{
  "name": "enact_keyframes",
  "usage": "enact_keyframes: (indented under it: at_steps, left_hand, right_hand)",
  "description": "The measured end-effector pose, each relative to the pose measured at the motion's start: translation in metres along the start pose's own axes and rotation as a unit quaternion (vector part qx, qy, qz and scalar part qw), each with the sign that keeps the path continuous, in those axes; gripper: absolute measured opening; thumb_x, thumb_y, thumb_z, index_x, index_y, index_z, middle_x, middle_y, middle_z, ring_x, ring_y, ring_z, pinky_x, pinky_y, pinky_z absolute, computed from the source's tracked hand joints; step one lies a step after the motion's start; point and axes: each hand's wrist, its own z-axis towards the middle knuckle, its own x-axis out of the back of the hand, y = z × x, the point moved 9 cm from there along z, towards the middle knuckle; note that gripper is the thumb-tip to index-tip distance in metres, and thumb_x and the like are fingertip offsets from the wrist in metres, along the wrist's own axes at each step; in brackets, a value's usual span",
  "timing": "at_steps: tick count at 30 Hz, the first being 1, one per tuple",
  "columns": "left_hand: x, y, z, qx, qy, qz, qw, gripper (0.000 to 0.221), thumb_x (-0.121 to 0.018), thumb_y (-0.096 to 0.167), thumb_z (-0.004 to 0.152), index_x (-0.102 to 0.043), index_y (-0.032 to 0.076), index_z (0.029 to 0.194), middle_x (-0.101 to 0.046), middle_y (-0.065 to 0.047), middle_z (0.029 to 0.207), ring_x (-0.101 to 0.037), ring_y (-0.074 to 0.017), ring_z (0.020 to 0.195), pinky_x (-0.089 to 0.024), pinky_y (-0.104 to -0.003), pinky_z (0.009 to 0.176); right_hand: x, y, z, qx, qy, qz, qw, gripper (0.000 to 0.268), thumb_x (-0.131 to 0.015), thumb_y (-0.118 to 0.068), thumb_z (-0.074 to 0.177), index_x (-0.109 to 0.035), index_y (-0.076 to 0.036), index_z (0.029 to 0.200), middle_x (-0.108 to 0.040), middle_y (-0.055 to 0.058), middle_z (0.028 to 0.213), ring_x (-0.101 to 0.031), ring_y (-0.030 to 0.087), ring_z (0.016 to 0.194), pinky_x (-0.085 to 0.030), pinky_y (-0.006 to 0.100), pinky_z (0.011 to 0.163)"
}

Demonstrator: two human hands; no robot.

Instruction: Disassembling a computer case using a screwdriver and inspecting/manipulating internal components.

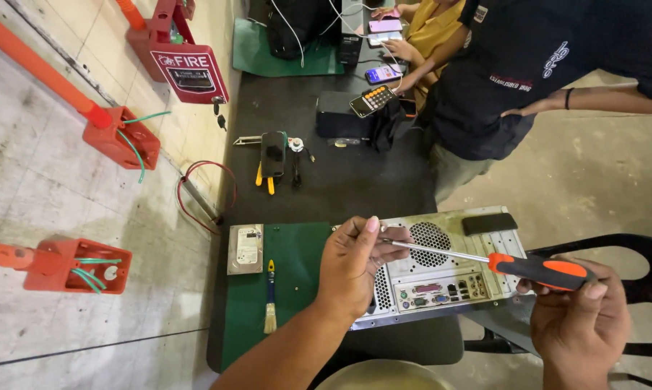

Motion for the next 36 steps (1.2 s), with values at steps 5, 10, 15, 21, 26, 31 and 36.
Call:
enact_keyframes:
  at_steps: [5, 10, 15, 21, 26, 31, 36]
  left_hand:
    - [-0.006, -0.010, 0.000, 0.025, -0.004, -0.022, 0.999, 0.018, -0.062, 0.026, 0.101, -0.059, 0.011, 0.092, -0.075, -0.029, 0.108, -0.077, -0.0400, 0.094, -0.066, -0.051, 0.084]
    - [-0.012, -0.010, -0.001, 0.020, -0.005, -0.016, 1.000, 0.017, -0.062, 0.024, 0.101, -0.059, 0.010, 0.093, -0.074, -0.031, 0.110, -0.076, -0.0401, 0.098, -0.065, -0.050, 0.087]
    - [-0.014, -0.008, -0.001, 0.018, -0.003, -0.009, 1.000, 0.018, -0.061, 0.022, 0.101, -0.056, 0.010, 0.091, -0.074, -0.031, 0.110, -0.076, -0.0399, 0.099, -0.065, -0.049, 0.087]
    - [-0.004, -0.013, 0.001, 0.026, 0.026, -0.014, 0.999, 0.019, -0.063, 0.022, 0.101, -0.054, 0.010, 0.088, -0.075, -0.030, 0.106, -0.077, -0.0395, 0.098, -0.066, -0.048, 0.085]
    - [0.000, 0.010, 0.003, -0.015, -0.029, 0.122, 0.992, 0.019, -0.057, 0.018, 0.105, -0.058, 0.008, 0.089, -0.076, -0.025, 0.096, -0.078, -0.0345, 0.091, -0.069, -0.044, 0.082]
    - [0.014, 0.013, 0.011, -0.016, -0.011, 0.137, 0.990, 0.025, -0.066, 0.021, 0.099, -0.056, 0.008, 0.081, -0.076, -0.020, 0.084, -0.079, -0.0289, 0.080, -0.068, -0.038, 0.072]
    - [0.012, 0.049, 0.009, -0.137, 0.016, 0.141, 0.980, 0.019, -0.063, 0.024, 0.102, -0.063, 0.006, 0.098, -0.077, -0.022, 0.103, -0.078, -0.0264, 0.083, -0.069, -0.037, 0.076]
  right_hand:
    - [0.006, 0.004, 0.000, -0.013, 0.020, 0.022, 0.999, 0.048, -0.056, -0.053, 0.112, -0.059, -0.006, 0.118, -0.065, 0.012, 0.096, -0.068, 0.027, 0.074, -0.061, 0.032, 0.069]
    - [0.013, 0.010, -0.001, -0.032, 0.058, 0.029, 0.997, 0.050, -0.061, -0.057, 0.109, -0.058, -0.007, 0.113, -0.066, 0.013, 0.101, -0.067, 0.026, 0.075, -0.061, 0.031, 0.073]
    - [0.008, 0.019, -0.003, -0.075, 0.061, 0.092, 0.991, 0.046, -0.068, -0.054, 0.105, -0.062, -0.009, 0.112, -0.069, 0.018, 0.097, -0.071, 0.030, 0.081, -0.058, 0.034, 0.066]
    - [0.001, 0.026, 0.001, -0.075, 0.031, 0.053, 0.995, 0.048, -0.063, -0.059, 0.107, -0.059, -0.011, 0.114, -0.069, 0.015, 0.088, -0.069, 0.023, 0.068, -0.053, 0.029, 0.053]
    - [0.019, -0.006, 0.016, 0.093, -0.037, -0.123, 0.987, 0.059, -0.051, -0.051, 0.113, -0.049, 0.006, 0.130, -0.056, 0.022, 0.108, -0.060, 0.030, 0.098, -0.054, 0.040, 0.091]
    - [-0.034, -0.061, 0.024, 0.129, -0.160, -0.245, 0.947, 0.044, -0.035, -0.032, 0.117, -0.043, 0.007, 0.135, -0.044, 0.010, 0.069, -0.039, 0.010, 0.053, -0.037, 0.026, 0.062]
    - [-0.062, -0.017, 0.030, -0.088, -0.223, -0.212, 0.947, 0.053, -0.029, -0.043, 0.118, -0.056, 0.003, 0.111, -0.061, 0.013, 0.069, -0.053, 0.019, 0.052, -0.038, 0.030, 0.048]
